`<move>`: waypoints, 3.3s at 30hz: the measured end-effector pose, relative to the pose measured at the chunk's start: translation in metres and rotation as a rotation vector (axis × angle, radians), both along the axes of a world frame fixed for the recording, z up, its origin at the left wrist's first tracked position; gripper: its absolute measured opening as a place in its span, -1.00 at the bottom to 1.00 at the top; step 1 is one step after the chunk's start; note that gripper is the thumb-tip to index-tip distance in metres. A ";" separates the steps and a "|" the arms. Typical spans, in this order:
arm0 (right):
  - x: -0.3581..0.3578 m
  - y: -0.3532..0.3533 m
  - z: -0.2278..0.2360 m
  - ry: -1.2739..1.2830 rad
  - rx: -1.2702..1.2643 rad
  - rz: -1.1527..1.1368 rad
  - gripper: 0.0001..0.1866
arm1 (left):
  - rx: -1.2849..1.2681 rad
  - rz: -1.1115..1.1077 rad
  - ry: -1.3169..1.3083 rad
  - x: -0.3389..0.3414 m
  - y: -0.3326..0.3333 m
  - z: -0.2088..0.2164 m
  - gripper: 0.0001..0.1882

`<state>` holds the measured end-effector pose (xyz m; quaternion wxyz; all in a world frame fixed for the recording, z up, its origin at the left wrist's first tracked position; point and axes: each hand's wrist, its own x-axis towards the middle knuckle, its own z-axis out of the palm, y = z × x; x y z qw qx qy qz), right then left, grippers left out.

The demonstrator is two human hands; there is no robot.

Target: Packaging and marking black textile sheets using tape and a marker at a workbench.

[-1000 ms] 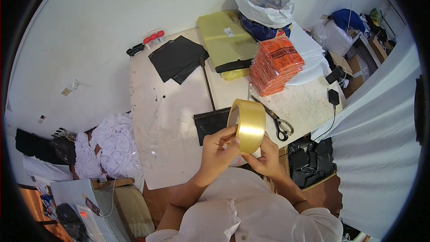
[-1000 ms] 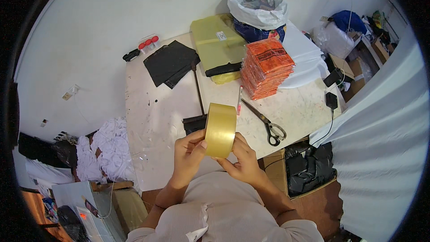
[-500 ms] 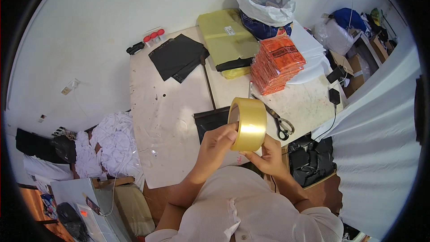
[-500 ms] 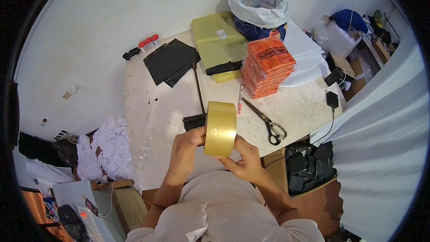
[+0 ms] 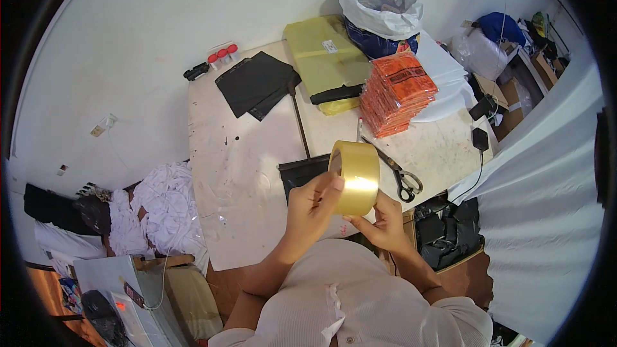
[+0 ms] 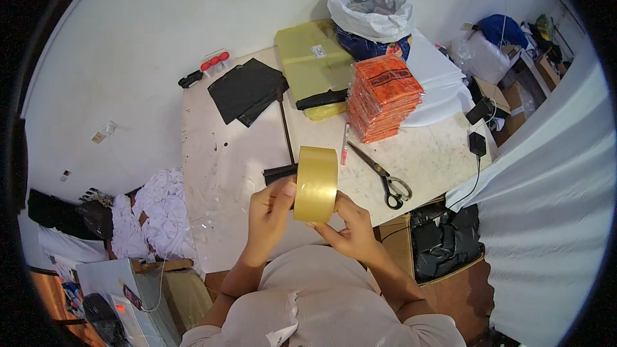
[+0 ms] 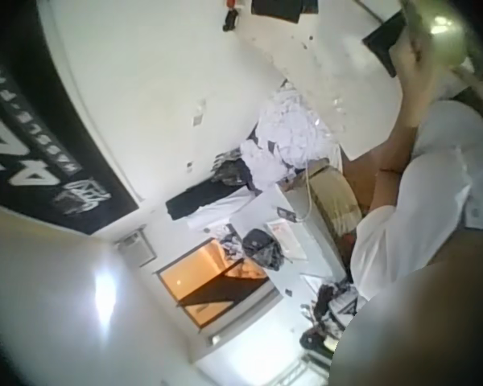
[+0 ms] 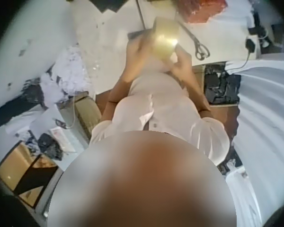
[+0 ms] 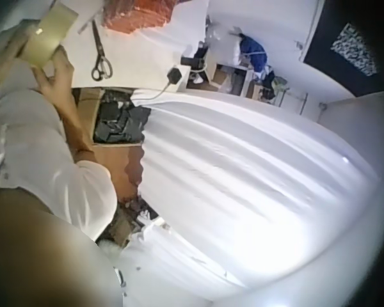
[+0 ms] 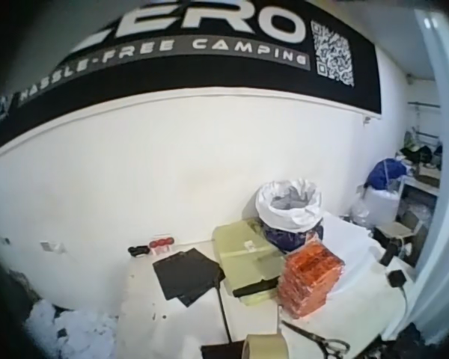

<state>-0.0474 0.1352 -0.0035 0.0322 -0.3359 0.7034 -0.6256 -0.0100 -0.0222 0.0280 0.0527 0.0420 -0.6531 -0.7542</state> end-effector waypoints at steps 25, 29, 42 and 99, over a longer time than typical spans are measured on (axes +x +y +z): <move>0.004 0.027 0.020 -0.243 -0.169 0.407 -0.70 | -0.750 -0.201 0.706 0.011 -0.046 0.058 -0.73; 0.002 0.026 0.025 -0.232 -0.077 0.443 -0.71 | -0.719 -0.222 0.662 0.019 -0.050 0.058 -0.76; 0.002 0.013 0.027 -0.121 -0.028 0.482 -0.79 | -0.839 -0.281 0.548 0.033 -0.062 0.061 -0.80; 0.000 0.005 -0.012 -0.555 0.280 0.464 -0.70 | -1.643 -0.472 0.634 0.034 -0.073 0.006 -0.75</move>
